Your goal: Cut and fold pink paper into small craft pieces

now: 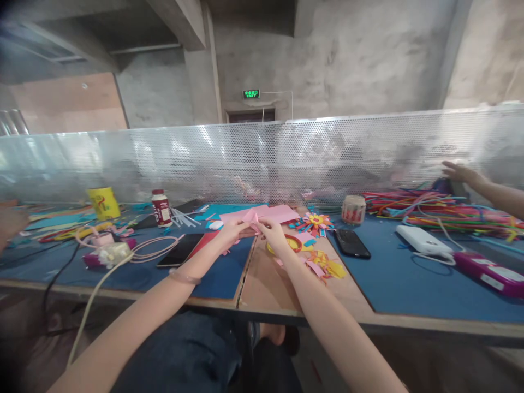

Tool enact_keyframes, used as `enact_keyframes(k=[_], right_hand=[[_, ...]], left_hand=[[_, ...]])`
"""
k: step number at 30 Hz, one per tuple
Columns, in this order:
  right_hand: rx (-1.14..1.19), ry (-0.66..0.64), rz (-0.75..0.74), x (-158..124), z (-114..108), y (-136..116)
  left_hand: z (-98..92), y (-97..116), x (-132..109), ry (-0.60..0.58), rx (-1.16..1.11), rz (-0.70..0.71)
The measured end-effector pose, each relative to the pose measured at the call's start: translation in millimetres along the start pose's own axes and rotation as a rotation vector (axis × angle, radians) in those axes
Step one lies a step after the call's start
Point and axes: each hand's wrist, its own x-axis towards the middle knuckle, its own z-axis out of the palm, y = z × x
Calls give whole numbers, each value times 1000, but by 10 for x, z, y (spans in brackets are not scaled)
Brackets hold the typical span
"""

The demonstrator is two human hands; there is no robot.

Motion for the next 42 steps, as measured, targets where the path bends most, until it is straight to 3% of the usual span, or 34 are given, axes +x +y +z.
enact_keyframes(k=[9,16,22,35,42], right_hand=[[61,-5,40,9,-14,30],[75,61,59,13,-16,45],[51,101,58,12,2,24],[40,92,52,-6,12,-23],[59,93,61,-22,21,-51]], left_hand=[[3,5,-5,-15,97,77],[45,48,-54,-58,14,71],[-3,10,-13,-58,85,61],[2,-11,18,11,107,40],[27,3,21,-31,50,31]])
